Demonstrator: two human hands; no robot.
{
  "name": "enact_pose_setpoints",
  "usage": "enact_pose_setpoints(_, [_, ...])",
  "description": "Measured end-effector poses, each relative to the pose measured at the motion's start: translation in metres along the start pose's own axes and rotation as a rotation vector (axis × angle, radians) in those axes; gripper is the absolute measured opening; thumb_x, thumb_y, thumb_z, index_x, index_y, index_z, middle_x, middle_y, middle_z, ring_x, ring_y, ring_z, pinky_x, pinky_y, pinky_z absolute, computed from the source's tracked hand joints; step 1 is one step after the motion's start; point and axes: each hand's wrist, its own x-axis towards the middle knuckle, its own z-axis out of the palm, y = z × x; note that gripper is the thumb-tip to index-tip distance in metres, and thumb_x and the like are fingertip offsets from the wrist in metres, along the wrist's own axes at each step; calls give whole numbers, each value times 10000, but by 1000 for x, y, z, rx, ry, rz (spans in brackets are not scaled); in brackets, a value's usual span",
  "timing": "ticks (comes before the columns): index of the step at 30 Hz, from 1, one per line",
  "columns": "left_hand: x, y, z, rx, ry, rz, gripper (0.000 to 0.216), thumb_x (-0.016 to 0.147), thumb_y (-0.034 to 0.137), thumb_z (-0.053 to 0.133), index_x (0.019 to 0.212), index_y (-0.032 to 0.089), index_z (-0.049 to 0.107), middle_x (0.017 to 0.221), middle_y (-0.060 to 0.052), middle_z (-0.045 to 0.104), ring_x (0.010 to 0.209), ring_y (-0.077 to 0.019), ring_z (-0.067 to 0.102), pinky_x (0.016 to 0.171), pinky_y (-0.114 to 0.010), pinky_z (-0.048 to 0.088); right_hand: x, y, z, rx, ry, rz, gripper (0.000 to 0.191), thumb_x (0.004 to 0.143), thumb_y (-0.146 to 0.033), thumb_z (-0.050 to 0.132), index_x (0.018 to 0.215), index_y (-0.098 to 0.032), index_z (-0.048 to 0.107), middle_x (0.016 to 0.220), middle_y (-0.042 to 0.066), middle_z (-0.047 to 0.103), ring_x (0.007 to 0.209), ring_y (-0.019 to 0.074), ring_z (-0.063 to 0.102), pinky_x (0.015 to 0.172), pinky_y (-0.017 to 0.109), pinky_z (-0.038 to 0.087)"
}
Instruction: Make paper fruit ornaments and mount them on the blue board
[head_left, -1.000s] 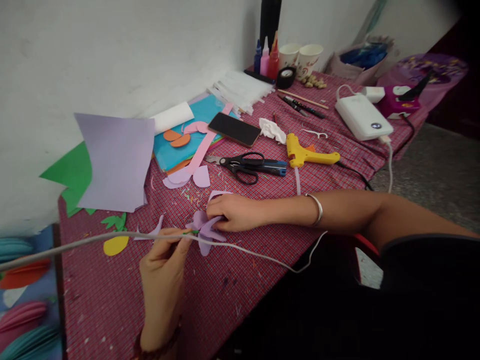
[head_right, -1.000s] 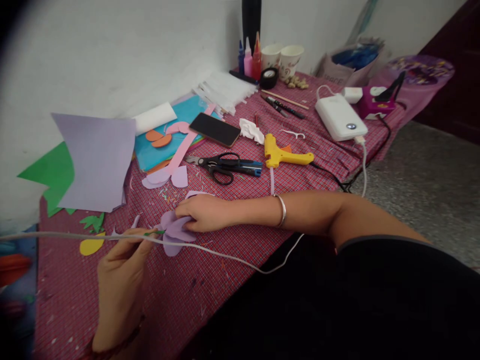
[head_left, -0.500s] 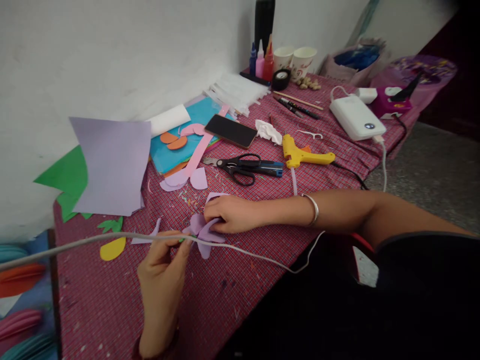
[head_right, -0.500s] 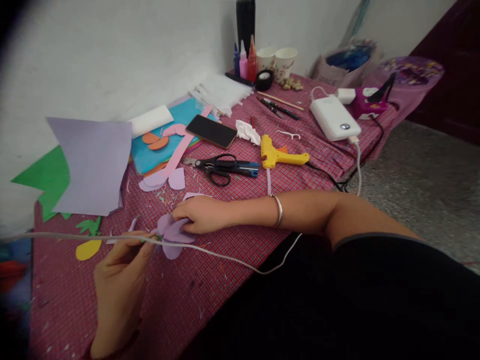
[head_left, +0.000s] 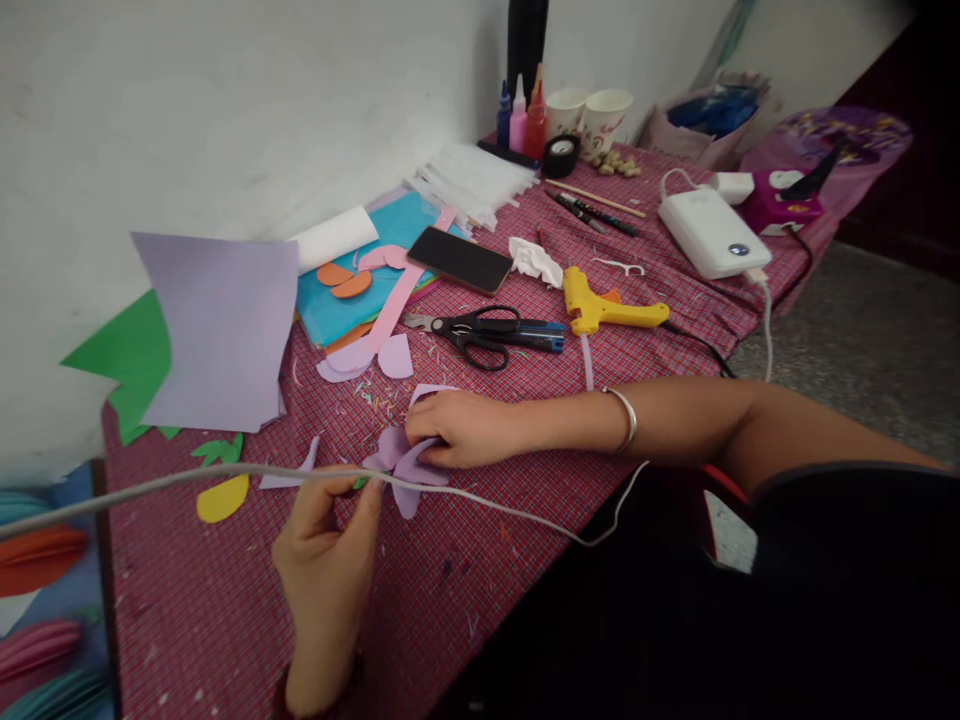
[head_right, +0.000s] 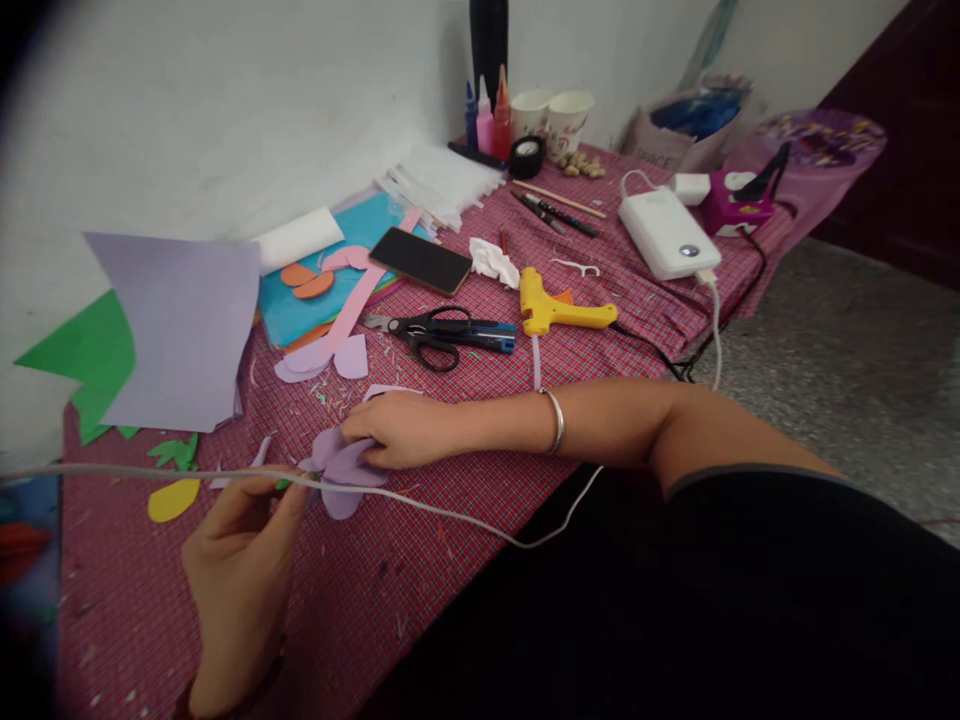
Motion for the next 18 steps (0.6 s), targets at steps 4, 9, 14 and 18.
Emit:
enact_pose_setpoints(4, [-1, 2, 0, 56, -1, 34, 136, 762, 340, 717, 805, 220, 667, 794, 1, 651, 762, -155, 594, 786, -320, 498, 0, 0, 0, -12, -1, 5, 70, 851, -162, 593, 784, -163, 571, 836, 34, 615, 810, 152, 523, 754, 270, 376])
enact_pose_setpoints(9, [-1, 5, 3, 107, 4, 133, 86, 786, 309, 687, 803, 231, 655, 800, 8, 643, 776, -160, 589, 816, -341, 485, -1, -1, 1, -7, 1, -2, 65, 850, -154, 581, 786, -164, 570, 850, 38, 619, 816, 154, 530, 768, 275, 386])
enact_pose_setpoints(14, [0, 7, 3, 157, 8, 262, 52, 786, 268, 685, 818, 236, 658, 810, 1, 650, 811, -181, 597, 847, -372, 473, -1, 0, 0, 10, 6, -20, 62, 836, -142, 588, 782, -160, 563, 838, 37, 609, 807, 154, 529, 750, 268, 380])
enact_pose_setpoints(18, [2, 7, -1, 223, -39, 432, 114, 776, 173, 689, 868, 238, 666, 834, 0, 664, 816, -177, 607, 826, -350, 469, -1, 0, -1, 26, 3, -5, 69, 830, -133, 587, 773, -161, 560, 836, 36, 605, 805, 154, 525, 739, 268, 375])
